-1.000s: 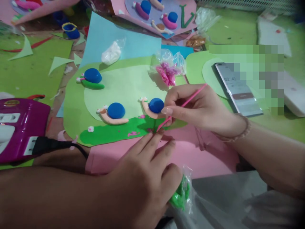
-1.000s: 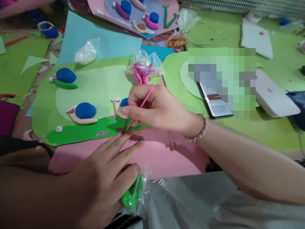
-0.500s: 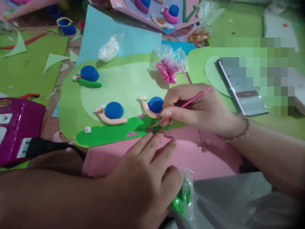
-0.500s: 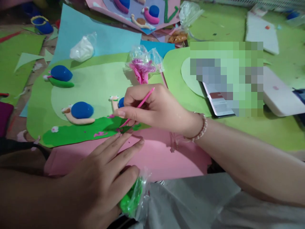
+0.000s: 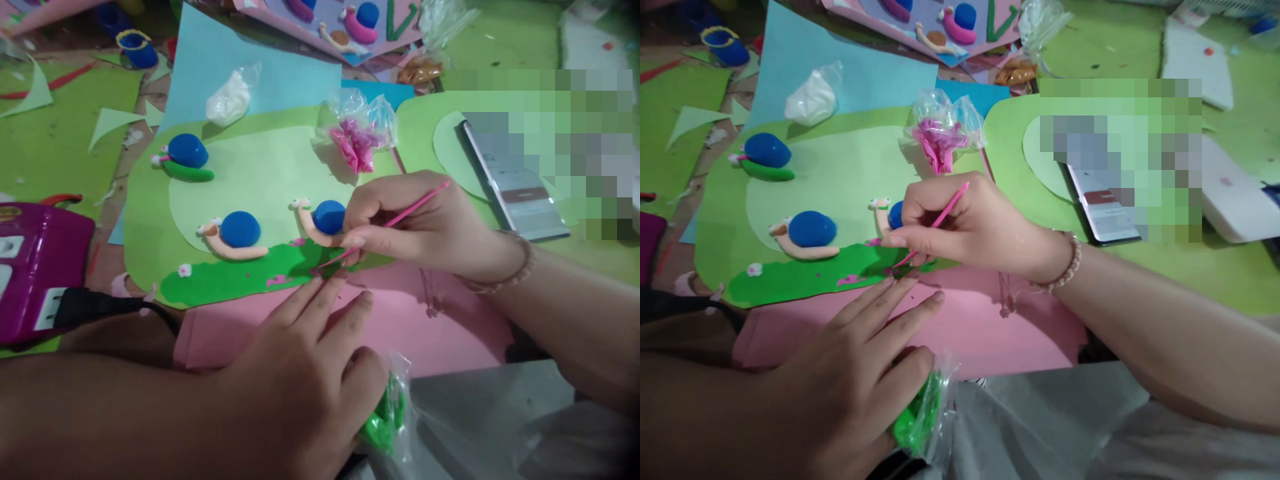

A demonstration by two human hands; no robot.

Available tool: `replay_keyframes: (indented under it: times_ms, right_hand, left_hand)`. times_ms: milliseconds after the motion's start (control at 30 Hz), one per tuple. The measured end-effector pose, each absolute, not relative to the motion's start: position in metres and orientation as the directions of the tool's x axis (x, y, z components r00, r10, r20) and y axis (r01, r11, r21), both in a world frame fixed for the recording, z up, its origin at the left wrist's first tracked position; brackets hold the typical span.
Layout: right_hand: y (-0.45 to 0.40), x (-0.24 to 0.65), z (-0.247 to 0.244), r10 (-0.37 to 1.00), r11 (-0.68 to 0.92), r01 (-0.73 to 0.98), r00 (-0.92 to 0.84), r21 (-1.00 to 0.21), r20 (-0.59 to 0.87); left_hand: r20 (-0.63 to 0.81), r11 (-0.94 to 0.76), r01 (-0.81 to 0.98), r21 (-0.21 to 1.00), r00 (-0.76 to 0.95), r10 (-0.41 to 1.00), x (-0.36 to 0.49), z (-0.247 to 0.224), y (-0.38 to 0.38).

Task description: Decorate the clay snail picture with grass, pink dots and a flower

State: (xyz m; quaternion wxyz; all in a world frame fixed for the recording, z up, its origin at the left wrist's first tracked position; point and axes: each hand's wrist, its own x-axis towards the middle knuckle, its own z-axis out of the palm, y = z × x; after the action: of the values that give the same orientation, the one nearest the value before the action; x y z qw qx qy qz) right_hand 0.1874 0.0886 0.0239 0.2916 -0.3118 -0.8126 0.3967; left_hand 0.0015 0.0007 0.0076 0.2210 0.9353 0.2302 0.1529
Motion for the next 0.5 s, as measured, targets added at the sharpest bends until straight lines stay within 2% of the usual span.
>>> replay_keyframes:
  times_ms: [267,500]
  right_hand:
    - [0.0882,0.1879,0.0252,0.758,0.435,0.24,-0.617,-0.868,0.209]
    - [0.0891,0.1872,0.0236,0.751,0.447,0.244,-0.624,-0.861,0.213]
  left_hand:
    - [0.209,-0.797,0.354,0.488,0.84,0.501,0.0018,0.0052,0.0007]
    - [0.189,-0.799,0.354,0.486,0.85,0.491,0.0015,0.0083,0.0017]
